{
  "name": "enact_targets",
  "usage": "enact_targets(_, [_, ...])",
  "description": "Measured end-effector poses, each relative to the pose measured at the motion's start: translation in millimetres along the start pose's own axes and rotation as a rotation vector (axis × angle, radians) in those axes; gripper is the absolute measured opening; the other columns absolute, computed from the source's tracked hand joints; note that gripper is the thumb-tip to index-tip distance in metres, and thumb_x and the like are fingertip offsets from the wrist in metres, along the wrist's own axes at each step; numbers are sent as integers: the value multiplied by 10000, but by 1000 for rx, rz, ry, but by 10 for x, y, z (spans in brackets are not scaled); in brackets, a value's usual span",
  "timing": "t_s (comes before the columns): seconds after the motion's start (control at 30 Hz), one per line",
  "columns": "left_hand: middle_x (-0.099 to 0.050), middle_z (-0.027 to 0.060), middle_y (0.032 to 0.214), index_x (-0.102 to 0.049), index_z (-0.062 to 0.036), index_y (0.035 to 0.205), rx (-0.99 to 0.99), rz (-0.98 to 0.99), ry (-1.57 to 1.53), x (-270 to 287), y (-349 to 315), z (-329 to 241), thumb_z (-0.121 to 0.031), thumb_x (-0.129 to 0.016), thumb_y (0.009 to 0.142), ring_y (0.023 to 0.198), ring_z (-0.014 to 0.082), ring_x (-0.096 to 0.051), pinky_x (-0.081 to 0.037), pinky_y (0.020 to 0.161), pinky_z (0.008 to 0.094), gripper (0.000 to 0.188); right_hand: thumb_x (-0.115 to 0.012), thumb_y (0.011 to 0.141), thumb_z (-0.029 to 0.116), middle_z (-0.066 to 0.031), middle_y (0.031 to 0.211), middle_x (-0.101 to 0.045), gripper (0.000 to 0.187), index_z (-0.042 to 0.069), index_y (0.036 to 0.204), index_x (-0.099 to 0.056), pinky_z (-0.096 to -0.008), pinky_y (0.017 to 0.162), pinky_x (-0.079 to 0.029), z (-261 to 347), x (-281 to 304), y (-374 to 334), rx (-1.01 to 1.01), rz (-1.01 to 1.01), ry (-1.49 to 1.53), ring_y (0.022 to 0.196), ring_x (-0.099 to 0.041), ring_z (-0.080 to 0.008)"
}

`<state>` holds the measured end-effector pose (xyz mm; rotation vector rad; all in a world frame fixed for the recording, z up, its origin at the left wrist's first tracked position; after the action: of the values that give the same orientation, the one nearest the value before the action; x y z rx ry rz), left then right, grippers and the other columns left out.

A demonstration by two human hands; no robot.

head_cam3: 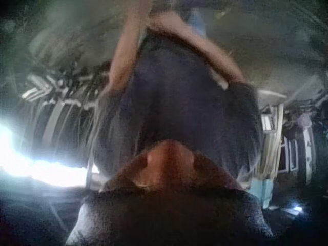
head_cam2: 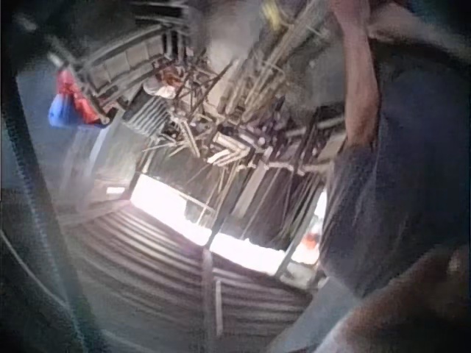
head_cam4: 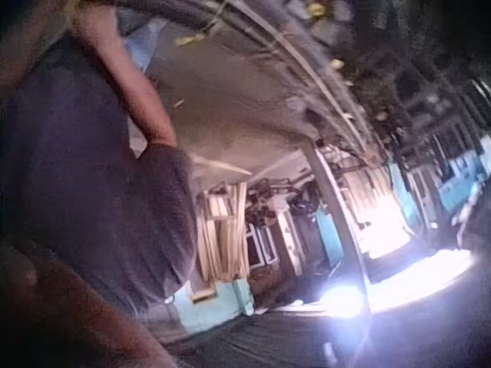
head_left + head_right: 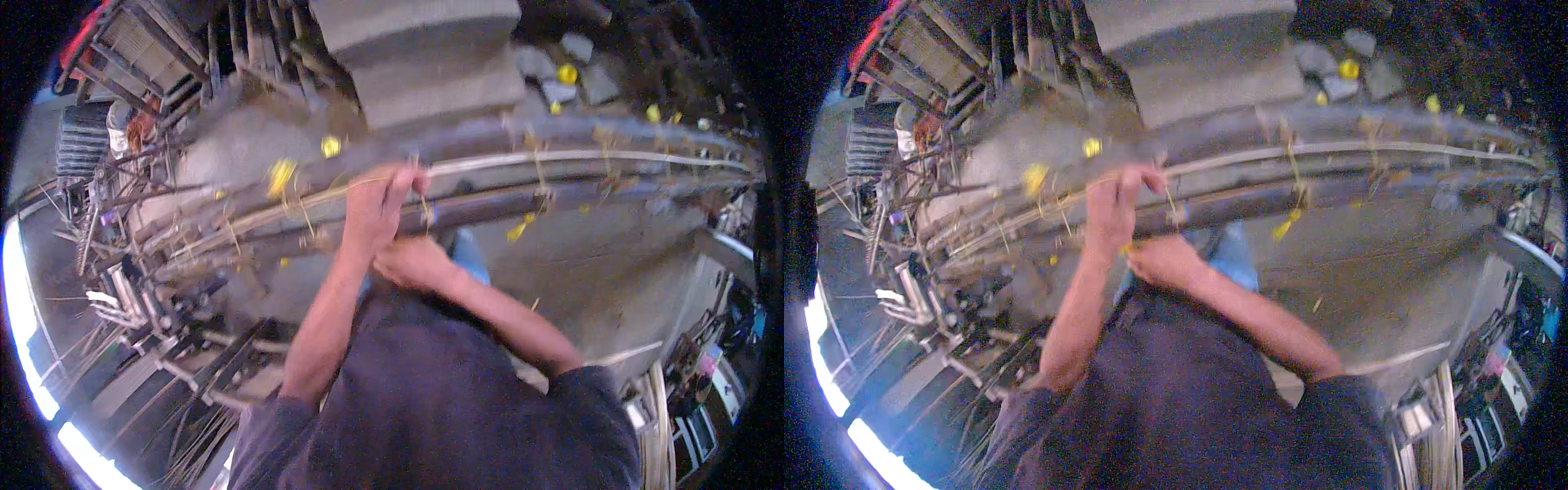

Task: The person repeatedly ties yellow rope around long bamboo poles laid on a wooden rack in a workshop. They pull the rope, wrap it around the poles, and secure it with knots at regular intervals. The person occasionally walks along the rack to reach different sections.

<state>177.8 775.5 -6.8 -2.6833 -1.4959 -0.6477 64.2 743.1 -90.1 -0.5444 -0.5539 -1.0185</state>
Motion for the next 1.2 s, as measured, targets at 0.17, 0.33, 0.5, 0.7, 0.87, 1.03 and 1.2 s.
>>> enact_targets(0.17, [-468,87,578,-496,-12,670,323,61,54,-99,923,807,-367,-458,977,569,197,-368,-336,557,393,471,-588,818,255,-93,663,-624,199,80,724,-601,-428,573,-527,-5,49,-230,58,-31,-130,638,-655,-294])
enact_targets(0.33, [-650,111,718,-687,-11,883,529,467,-19,337,1183,946,-495,-449,954,797,253,-664,-511,758,379,544,-652,762,92,-139,1049,-601,365,113,1121,-589,-340,785,-525,322,395,-416,-10,-126,-66,861,-617,-274])
enact_targets(0.5, [-651,164,1157,-623,-90,1213,65,609,652,1378,1403,1009,-499,-436,957,1062,349,-612,-472,927,423,518,-652,859,75,-61,1093,-559,774,124,1494,-212,-281,836,-479,842,-222,-272,-371,-4,1526,848,-559,-151])
enact_targets(0.7, [-646,174,1141,-637,-51,1146,27,362,484,1851,64,856,-344,-538,934,1056,344,-611,-479,910,414,374,-637,875,48,-32,807,-618,201,25,1074,-651,-297,721,-495,941,-790,438,-601,-387,801,753,-592,-149])
enact_targets(0.87, [-670,171,943,-666,-49,1005,-63,80,533,1737,-873,968,-259,-648,855,918,357,-630,-501,835,438,259,-578,890,127,-134,809,-631,136,51,932,-683,-338,717,-510,2148,1054,1074,17,-212,-340,771,-624,-298])
enact_targets(1.03, [-674,139,828,-674,-93,851,52,-133,357,1594,-908,1159,-254,-656,841,783,330,-638,-497,729,433,162,-617,853,166,-180,970,-653,342,53,1176,-612,-420,742,-517,2021,1230,1994,85,67,-90,860,-633,-358])
enact_targets(1.2, [-673,106,775,-677,-105,774,-101,-45,625,1532,-768,996,-287,-657,843,723,306,-635,-459,617,417,195,-547,960,284,-96,943,-661,414,34,1289,-516,-309,648,-485,730,754,2129,-88,-392,231,767,-620,-176])
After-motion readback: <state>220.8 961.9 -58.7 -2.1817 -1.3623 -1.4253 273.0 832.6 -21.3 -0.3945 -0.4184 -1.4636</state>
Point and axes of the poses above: each hand's wrist, its own y-axis towards the middle knuckle, its own x-axis out of the back of the hand, z = x × y, the point moved 3 cm from there along y, towards the middle knuckle
